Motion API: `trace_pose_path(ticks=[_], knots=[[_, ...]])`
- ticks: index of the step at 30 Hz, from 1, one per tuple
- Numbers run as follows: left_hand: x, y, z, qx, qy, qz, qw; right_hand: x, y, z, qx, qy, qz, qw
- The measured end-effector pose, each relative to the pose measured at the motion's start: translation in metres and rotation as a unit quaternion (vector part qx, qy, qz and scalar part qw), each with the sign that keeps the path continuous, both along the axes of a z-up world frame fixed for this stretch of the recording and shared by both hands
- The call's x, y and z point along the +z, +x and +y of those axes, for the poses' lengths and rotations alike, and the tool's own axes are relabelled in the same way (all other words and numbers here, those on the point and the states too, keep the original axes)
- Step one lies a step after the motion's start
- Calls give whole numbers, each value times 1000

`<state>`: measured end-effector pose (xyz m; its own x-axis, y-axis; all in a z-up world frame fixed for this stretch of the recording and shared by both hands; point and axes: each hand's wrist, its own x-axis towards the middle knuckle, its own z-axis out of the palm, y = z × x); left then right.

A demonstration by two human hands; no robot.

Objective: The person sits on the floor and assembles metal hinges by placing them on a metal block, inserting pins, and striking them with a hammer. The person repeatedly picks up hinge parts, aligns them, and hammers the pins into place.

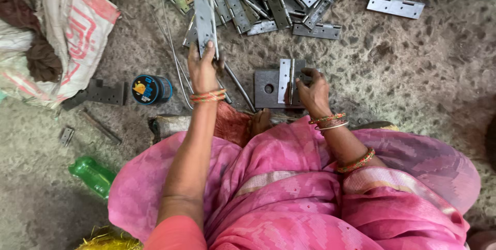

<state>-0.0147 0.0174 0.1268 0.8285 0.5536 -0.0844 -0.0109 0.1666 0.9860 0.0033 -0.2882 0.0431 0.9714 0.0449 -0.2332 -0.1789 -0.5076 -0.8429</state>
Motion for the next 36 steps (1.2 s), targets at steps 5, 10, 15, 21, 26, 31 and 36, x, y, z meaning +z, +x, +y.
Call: trace_pose_path(ticks=[5,10,15,21,26,31,36], knots=[[15,-6,-59,90,417,-154,891,11,-2,1,15,22,-23,999],[-56,-42,-88,-167,523,231,803,-1,2,2,-5,-1,-32,999],[-101,-70,-94,-177,548,307,758,-20,-5,4,30,17,-16,999],[-75,-66,-122,-153,451,143,868,0,-4,9,76,172,190,964],[-61,-73,-159,-239,427,75,869,14,-1,0,40,283,140,948],[-86,-58,-113,-128,417,128,891,-7,16,-38,-132,200,49,970],[-124,-86,-29,9,392,266,881,-34,18,-58,-221,-25,57,973]])
